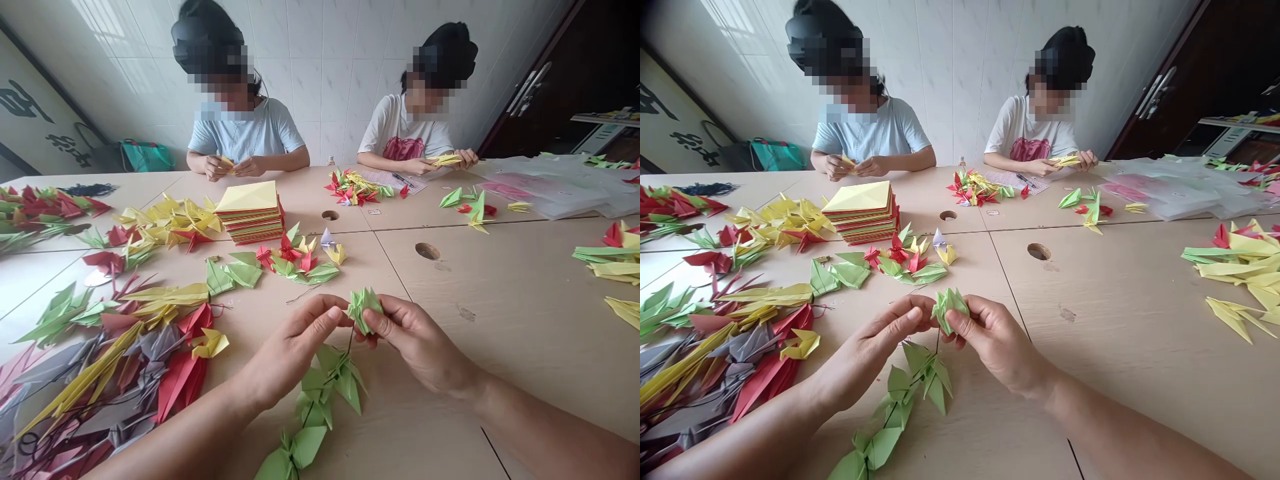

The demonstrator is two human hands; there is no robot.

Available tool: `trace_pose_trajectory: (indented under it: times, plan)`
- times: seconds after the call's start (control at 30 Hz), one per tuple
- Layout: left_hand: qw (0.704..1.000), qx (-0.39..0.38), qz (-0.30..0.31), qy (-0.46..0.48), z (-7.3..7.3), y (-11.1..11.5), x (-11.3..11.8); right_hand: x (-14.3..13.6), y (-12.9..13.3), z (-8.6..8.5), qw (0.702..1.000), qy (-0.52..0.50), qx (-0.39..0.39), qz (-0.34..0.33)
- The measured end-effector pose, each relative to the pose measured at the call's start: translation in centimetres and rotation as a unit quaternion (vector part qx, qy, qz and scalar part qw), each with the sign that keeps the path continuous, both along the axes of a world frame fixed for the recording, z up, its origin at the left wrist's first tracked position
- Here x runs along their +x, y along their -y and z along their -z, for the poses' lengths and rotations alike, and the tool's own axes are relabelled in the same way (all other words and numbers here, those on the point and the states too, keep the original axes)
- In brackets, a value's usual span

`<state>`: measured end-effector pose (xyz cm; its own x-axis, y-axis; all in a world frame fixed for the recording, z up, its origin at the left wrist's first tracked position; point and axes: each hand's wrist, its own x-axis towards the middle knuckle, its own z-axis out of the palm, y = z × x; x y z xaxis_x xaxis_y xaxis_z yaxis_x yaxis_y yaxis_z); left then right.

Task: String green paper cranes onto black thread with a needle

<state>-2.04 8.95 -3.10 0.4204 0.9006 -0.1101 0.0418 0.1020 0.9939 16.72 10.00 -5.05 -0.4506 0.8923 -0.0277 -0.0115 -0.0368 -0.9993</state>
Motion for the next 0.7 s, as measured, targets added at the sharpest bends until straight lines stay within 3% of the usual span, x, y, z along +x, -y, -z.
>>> trace_pose_trajectory:
  times: [0.1, 0.2, 0.33, 0.57, 0.7]
  plan:
    - [0.997, -0.015, 0.080, 0.005, 0.3, -0.1, 0.0, 0.1, -0.1, 0.3, 0.998, -0.047, -0.030, 0.031]
    - [0.993, 0.002, 0.100, -0.059, 0.9, -0.1, 0.0, 0.1, -0.2, 0.3, 0.993, -0.086, -0.059, 0.054]
    - [0.992, 0.001, 0.060, -0.113, 1.5, -0.1, 0.0, 0.2, -0.4, 0.2, 0.986, -0.118, -0.098, 0.063]
    - [0.998, -0.063, -0.020, 0.010, 1.2, -0.4, -0.1, 0.5, -0.7, 0.3, 0.985, -0.119, -0.129, 0.004]
    - [0.995, -0.082, -0.025, 0.046, 1.0, -0.4, -0.1, 0.4, -0.6, 0.3, 0.990, -0.080, -0.108, -0.046]
